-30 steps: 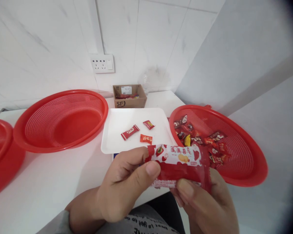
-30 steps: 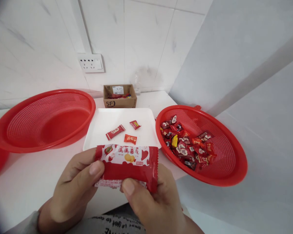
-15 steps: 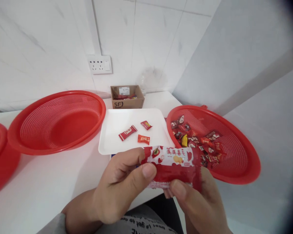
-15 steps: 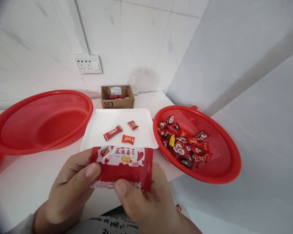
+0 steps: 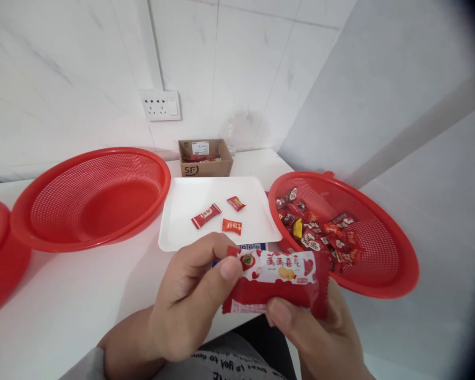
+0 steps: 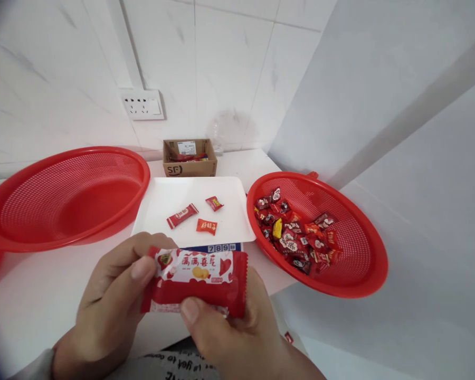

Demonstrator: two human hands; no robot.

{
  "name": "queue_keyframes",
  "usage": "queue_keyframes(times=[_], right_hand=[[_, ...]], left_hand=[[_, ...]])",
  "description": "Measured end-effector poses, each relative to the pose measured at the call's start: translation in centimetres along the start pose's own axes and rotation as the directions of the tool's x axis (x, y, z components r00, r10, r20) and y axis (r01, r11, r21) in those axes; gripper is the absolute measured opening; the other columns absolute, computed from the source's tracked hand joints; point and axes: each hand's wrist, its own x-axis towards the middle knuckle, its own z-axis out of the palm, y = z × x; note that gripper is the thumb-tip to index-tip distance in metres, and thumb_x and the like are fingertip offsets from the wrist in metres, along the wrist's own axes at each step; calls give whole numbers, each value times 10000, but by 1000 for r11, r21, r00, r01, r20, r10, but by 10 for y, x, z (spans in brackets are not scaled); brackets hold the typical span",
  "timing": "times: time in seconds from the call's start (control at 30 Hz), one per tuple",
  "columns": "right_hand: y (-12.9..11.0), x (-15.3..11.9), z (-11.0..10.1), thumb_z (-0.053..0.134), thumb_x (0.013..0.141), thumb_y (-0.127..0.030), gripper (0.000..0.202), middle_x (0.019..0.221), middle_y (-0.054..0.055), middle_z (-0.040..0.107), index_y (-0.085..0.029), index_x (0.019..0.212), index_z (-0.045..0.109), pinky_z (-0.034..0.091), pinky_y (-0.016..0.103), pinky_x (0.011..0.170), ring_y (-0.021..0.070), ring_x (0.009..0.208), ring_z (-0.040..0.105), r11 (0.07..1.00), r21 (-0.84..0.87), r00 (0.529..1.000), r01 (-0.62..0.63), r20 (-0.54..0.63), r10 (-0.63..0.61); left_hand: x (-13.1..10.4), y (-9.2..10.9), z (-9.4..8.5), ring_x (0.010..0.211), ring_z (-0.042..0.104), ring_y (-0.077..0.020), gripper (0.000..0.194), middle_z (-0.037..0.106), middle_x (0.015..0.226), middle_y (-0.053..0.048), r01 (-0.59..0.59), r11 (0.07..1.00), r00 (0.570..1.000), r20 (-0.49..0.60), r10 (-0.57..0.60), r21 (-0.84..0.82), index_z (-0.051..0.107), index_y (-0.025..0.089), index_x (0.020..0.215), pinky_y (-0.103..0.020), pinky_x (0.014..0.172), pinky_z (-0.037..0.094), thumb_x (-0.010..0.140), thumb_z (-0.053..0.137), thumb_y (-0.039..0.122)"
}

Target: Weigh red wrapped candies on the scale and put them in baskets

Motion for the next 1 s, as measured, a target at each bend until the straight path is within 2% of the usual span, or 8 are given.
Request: queue_keyframes(times=[0.23,0.47,0.6,0.77,0.87,1.0], right_hand=[[-2,1,0,676,764,-339,117,759,4,708,-272,671,656,572,389,721,212,733,661,995,52,994,-90,61,86],[-3,1,2,702,744,-363,135,773,6,723,-265,656,674,569,399,744,218,750,668,994,66,996,-85,41,82],[-1,2,-1,652,793,-339,84,775,-3,721,-289,781,718,563,366,726,190,710,657,997,59,992,-56,120,49],[1,3,-4,609,815,-379,191,803,17,721,-279,930,723,561,362,725,207,733,667,997,19,982,-73,175,69],[1,2,-3,616,814,-361,137,800,6,718,-293,869,722,556,367,756,214,787,674,994,70,980,-87,186,72],[3,1,-3,640,796,-311,71,796,4,715,-289,773,704,555,395,776,234,859,670,984,149,988,-93,133,73]], left_hand=[[-1,2,4,532,385,-110,333,449,556,8,7,1000,999,-43,-6,10,527,183,626,-227,486,365,868,523,413],[-1,3,4,530,355,-104,331,415,572,18,19,1000,1000,-3,-19,-17,496,187,639,-237,496,341,879,506,415],[-1,4,4,543,350,-107,329,405,584,18,28,999,1000,4,-28,-27,471,190,642,-241,508,339,878,506,416],[-1,4,3,529,325,-104,338,385,573,22,46,998,999,7,-46,-32,458,191,637,-245,497,321,875,507,425],[-1,4,3,530,325,-98,333,382,570,29,47,998,999,21,-46,-49,445,191,639,-238,506,315,882,505,411],[-1,3,4,554,353,-100,315,415,588,27,42,996,999,33,-39,-76,453,192,656,-226,525,334,889,500,399]])
